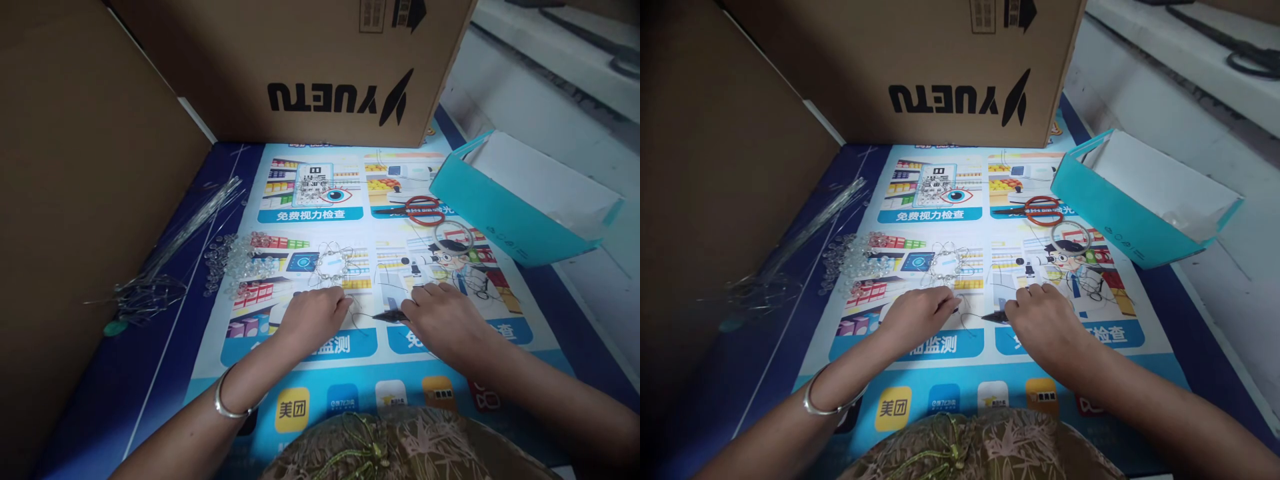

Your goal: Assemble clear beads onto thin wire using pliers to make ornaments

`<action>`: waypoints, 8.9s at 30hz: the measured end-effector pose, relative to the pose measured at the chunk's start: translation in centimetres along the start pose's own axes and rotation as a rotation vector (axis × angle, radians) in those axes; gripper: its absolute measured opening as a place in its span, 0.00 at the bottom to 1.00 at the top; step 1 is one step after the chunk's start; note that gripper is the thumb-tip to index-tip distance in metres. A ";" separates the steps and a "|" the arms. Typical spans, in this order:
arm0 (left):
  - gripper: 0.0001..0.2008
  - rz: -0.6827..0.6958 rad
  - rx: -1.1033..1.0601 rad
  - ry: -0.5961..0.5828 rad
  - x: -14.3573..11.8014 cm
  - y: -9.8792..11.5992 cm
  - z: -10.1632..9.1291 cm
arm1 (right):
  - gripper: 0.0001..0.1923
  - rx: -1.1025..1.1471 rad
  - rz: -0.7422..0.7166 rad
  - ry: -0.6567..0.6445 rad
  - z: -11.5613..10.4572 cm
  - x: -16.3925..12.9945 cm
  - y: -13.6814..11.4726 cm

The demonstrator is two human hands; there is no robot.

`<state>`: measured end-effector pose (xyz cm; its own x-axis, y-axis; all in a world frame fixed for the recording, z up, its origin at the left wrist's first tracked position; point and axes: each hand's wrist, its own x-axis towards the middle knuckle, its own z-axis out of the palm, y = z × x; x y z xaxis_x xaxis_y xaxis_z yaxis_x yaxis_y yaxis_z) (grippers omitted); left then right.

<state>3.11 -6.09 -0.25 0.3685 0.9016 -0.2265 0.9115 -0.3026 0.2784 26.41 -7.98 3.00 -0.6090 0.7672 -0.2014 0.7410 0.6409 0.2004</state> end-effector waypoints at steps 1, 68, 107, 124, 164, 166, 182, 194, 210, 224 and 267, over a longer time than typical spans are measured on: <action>0.18 0.007 0.001 0.002 -0.1 0.0 0.0 | 0.04 0.002 -0.002 -0.001 0.0 0.0 0.0; 0.10 0.380 -0.128 0.781 -2.0 -0.1 1.6 | 0.19 1.266 0.129 -0.099 0.0 0.9 -2.1; 0.13 0.427 0.025 0.865 -1.8 -0.5 2.0 | 0.19 1.483 0.127 -0.145 1.2 1.2 -2.5; 0.12 0.425 0.020 0.843 -1.8 -0.5 2.1 | 0.19 1.448 0.116 -0.156 1.7 1.4 -2.4; 0.10 0.433 -0.016 0.930 -1.6 -1.9 0.3 | 0.19 1.167 0.080 -0.051 1.7 1.4 -2.7; 0.11 0.448 0.018 0.938 -1.5 -1.8 0.7 | 0.19 1.233 0.108 -0.062 1.7 1.5 -2.7; 0.12 0.470 0.065 0.875 -1.5 -0.9 1.2 | 0.17 1.371 0.097 -0.050 1.9 1.8 -2.9; 0.10 0.475 0.082 0.847 -1.5 -0.8 1.1 | 0.18 1.348 0.107 -0.053 1.8 1.8 -3.0; 0.10 0.479 0.101 0.827 -1.6 -0.8 1.1 | 0.19 1.264 0.112 -0.081 1.8 2.0 -2.9; 0.10 0.534 0.096 0.822 -2.0 -0.9 0.6 | 0.22 1.019 0.064 -0.072 2.5 1.8 -2.7; 0.05 0.178 -1.149 0.441 -1.0 -0.8 -0.1 | 0.20 1.599 0.071 -0.262 0.4 1.3 -1.7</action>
<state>2.06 -6.70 -0.18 0.1750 0.9699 0.1692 0.0855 -0.1862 0.9788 24.46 -8.10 1.98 -0.6245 0.6594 -0.4185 0.3872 -0.2040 -0.8991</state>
